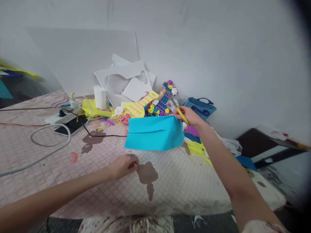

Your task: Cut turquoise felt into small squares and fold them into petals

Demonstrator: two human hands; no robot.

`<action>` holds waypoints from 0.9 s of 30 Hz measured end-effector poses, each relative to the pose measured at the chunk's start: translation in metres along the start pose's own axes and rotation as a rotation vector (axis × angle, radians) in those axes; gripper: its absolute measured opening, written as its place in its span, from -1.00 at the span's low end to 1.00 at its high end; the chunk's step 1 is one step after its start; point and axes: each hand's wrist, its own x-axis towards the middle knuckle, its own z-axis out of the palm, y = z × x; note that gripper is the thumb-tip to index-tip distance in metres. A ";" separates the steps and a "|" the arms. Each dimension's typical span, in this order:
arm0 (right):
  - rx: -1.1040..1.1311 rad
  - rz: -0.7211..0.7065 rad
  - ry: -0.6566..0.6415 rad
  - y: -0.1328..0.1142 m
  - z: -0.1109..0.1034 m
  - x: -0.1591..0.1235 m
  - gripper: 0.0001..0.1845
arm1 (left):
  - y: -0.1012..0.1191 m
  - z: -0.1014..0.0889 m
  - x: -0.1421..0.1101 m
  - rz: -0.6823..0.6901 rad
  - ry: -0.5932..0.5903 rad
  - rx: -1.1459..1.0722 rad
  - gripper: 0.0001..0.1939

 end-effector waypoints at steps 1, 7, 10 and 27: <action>0.019 0.004 -0.011 -0.002 -0.002 -0.003 -0.69 | 0.001 -0.001 0.005 0.000 0.041 -0.041 -0.85; 0.002 -0.001 -0.018 -0.011 0.000 -0.022 -0.70 | 0.015 0.011 0.040 -0.136 0.162 -0.420 -0.60; 0.007 -0.012 -0.023 -0.014 -0.001 -0.026 -0.69 | 0.026 0.018 0.047 -0.034 0.366 -0.091 -0.37; 0.064 0.097 0.138 -0.006 -0.047 -0.034 -0.66 | 0.016 0.009 -0.008 0.377 0.219 0.803 -0.88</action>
